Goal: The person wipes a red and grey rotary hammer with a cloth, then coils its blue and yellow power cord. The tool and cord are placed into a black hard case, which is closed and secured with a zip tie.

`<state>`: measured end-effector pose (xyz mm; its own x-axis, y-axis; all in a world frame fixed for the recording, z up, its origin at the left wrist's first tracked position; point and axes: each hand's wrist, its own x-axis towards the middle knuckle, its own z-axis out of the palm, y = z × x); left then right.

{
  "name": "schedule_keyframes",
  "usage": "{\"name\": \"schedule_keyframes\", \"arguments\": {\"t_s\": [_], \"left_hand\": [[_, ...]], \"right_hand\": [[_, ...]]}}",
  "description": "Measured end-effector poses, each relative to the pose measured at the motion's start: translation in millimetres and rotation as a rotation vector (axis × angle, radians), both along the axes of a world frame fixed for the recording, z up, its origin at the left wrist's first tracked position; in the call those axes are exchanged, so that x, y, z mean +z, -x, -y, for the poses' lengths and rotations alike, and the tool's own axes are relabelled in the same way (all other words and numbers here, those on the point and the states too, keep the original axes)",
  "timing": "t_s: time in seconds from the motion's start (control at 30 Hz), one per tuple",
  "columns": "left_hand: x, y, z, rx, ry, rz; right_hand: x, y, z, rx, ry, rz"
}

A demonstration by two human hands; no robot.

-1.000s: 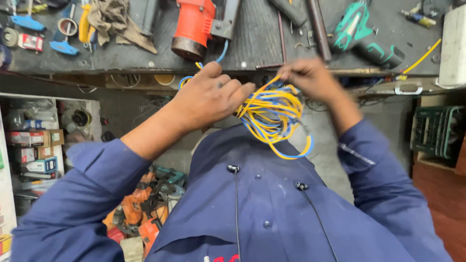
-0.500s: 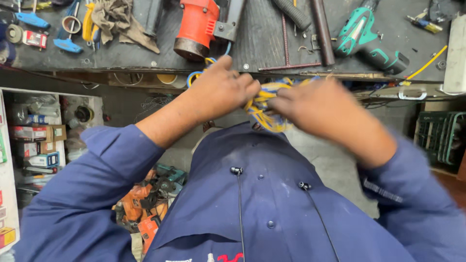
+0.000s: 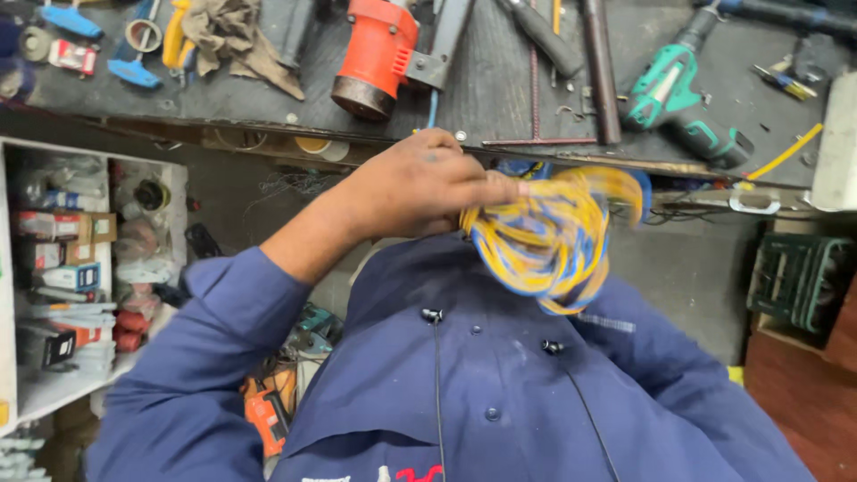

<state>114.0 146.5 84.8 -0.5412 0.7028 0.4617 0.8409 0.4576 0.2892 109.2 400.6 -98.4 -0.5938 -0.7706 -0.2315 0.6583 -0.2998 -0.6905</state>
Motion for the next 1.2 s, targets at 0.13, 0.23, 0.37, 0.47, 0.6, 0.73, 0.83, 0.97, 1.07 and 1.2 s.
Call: {"name": "schedule_keyframes", "arguments": {"t_s": [0.13,0.23,0.37,0.47,0.6,0.73,0.83,0.97,1.07,1.2], "left_hand": [[-19.9,-7.3,3.2,0.402,-0.314,0.161],[-41.3,-9.5,-7.2,0.698,-0.043,0.281],[-71.3,-12.3,-30.9,0.815,0.365,0.085],[-82.9,-19.8,-39.8,0.759,0.296,0.2],[-83.8,-26.5,-40.3,0.722,0.184,0.329],[-77.1,-29.2,-34.8,0.779,-0.082,0.341],[-72.9,-31.1,-37.9,0.731,-0.351,0.377],[-74.5,-26.6,-48.7,0.607,-0.51,0.568],[-84.1,-14.7,-45.1,0.395,-0.847,0.59],[-100.3,12.3,-22.5,0.213,-1.235,1.043]], "right_hand": [[30.8,10.2,18.2,-0.268,-0.2,-0.073],[74.0,21.6,14.4,-0.076,-0.518,-0.209],[121.1,26.8,29.3,0.131,-0.792,-0.526],[143.9,26.8,36.5,0.267,-1.138,-0.925],[152.3,11.1,31.3,0.168,-1.171,-1.118],[135.9,-6.9,2.3,-0.056,-0.979,-0.906],[105.0,-3.1,-3.6,0.126,-1.114,-0.807],[71.6,7.0,25.0,-0.071,-0.419,-0.602],[79.9,21.4,44.4,-0.195,-0.182,-0.515],[101.7,39.4,71.3,-0.242,-0.212,-0.502]]}}
